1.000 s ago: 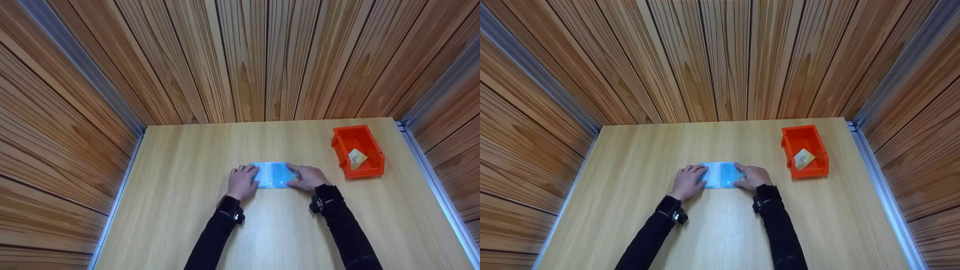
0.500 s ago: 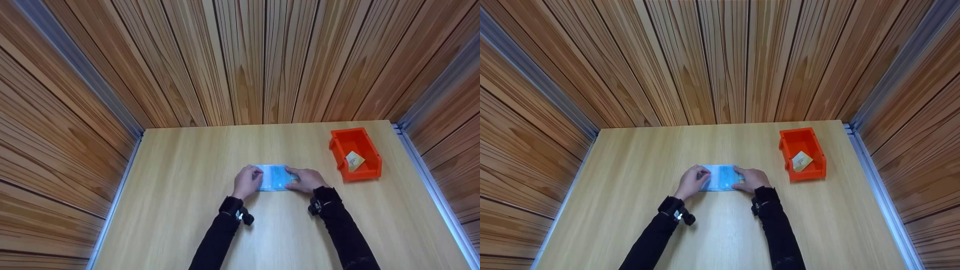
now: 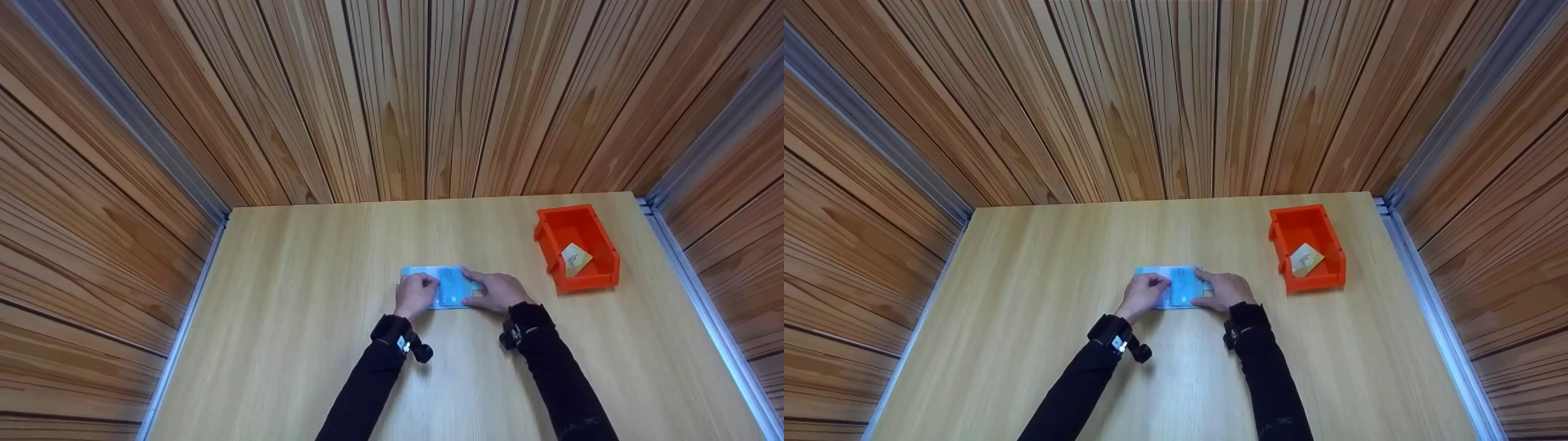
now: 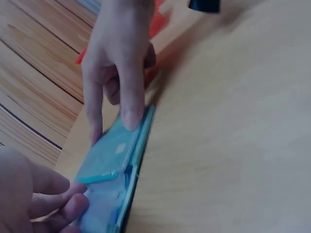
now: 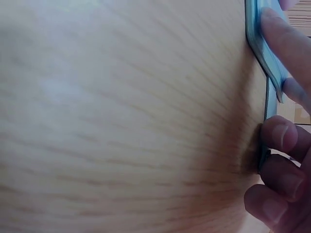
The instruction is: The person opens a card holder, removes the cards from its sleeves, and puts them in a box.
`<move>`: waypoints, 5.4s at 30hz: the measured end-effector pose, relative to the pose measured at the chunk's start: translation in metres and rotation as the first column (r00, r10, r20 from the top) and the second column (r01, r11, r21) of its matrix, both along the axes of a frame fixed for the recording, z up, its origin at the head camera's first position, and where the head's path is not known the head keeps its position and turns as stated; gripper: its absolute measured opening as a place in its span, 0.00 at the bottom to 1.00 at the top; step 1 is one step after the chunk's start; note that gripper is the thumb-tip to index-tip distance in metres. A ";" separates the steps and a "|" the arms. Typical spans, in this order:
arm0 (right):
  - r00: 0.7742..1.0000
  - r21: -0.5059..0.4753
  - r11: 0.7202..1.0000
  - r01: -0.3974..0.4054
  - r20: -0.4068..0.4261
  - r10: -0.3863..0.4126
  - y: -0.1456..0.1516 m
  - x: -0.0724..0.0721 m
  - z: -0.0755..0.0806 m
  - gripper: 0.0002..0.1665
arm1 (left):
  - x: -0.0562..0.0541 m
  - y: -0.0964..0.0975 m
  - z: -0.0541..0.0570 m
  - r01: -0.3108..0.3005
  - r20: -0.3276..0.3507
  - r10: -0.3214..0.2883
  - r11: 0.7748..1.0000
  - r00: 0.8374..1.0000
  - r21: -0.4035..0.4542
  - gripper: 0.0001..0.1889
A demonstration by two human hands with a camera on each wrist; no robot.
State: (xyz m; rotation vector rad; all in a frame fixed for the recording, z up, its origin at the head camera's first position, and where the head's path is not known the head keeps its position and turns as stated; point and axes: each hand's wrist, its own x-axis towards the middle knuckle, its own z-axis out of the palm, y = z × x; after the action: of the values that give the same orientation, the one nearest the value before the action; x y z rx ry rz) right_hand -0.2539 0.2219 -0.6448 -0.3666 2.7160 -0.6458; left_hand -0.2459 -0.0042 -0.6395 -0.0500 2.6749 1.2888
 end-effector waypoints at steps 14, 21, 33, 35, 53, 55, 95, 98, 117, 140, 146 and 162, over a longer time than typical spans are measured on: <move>0.999 -0.023 0.999 0.028 0.031 -0.027 0.001 -0.001 -0.005 0.51 | -0.015 0.006 0.007 0.032 0.173 -0.020 0.997 0.985 -0.068 0.24; 0.998 -0.050 0.998 0.038 0.047 -0.035 0.000 0.000 -0.003 0.51 | -0.010 0.010 0.002 0.053 0.036 -0.048 0.988 0.998 -0.145 0.22; 1.000 -0.049 0.999 0.015 0.016 -0.014 0.002 0.000 -0.005 0.50 | 0.000 0.016 -0.012 -0.012 -0.075 -0.003 0.979 0.997 -0.202 0.11; 1.000 -0.049 0.999 0.012 0.015 -0.011 0.001 -0.001 -0.006 0.51 | 0.000 0.015 -0.013 -0.014 -0.071 0.000 0.979 0.997 -0.202 0.10; 1.000 -0.017 1.000 0.014 0.008 -0.013 0.003 0.000 -0.005 0.51 | -0.003 -0.031 -0.002 -0.018 -0.022 0.016 0.991 1.000 -0.130 0.14; 1.000 -0.019 1.000 0.012 0.007 -0.012 0.005 0.001 -0.004 0.51 | -0.002 -0.038 -0.002 -0.024 -0.030 0.020 0.993 0.999 -0.116 0.14; 0.970 -0.616 0.751 0.239 0.178 -0.163 -0.050 -0.001 0.026 0.19 | 0.005 -0.030 0.026 0.065 -0.178 -0.063 0.998 0.982 0.004 0.12; 0.970 -0.617 0.749 0.243 0.176 -0.170 -0.049 -0.003 0.026 0.18 | 0.004 -0.032 0.024 0.070 -0.221 -0.090 0.993 0.971 -0.097 0.15; 0.948 -0.587 0.751 0.301 0.100 -0.302 0.022 -0.015 0.048 0.21 | 0.021 -0.049 -0.010 0.151 -0.167 -0.299 0.800 0.940 -0.581 0.24; 0.639 -0.435 0.536 0.723 0.128 -0.758 0.177 0.003 0.076 0.38 | 0.018 -0.048 -0.013 0.135 -0.182 -0.275 0.825 0.944 -0.549 0.24; 0.582 -0.401 0.490 0.774 0.144 -0.800 0.185 0.008 0.068 0.36 | 0.018 -0.049 -0.011 0.146 -0.181 -0.288 0.822 0.940 -0.550 0.23; 0.488 -0.302 0.413 0.860 0.245 -0.838 0.166 0.005 0.047 0.32 | 0.017 -0.048 -0.009 0.162 -0.153 -0.286 0.825 0.946 -0.542 0.24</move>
State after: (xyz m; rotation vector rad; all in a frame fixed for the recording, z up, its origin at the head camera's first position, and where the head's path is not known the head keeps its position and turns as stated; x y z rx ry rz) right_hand -0.2491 0.3882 -0.5982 1.0757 2.5253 -1.4313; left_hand -0.2292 -0.0517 -0.6481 0.3592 3.0307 0.4890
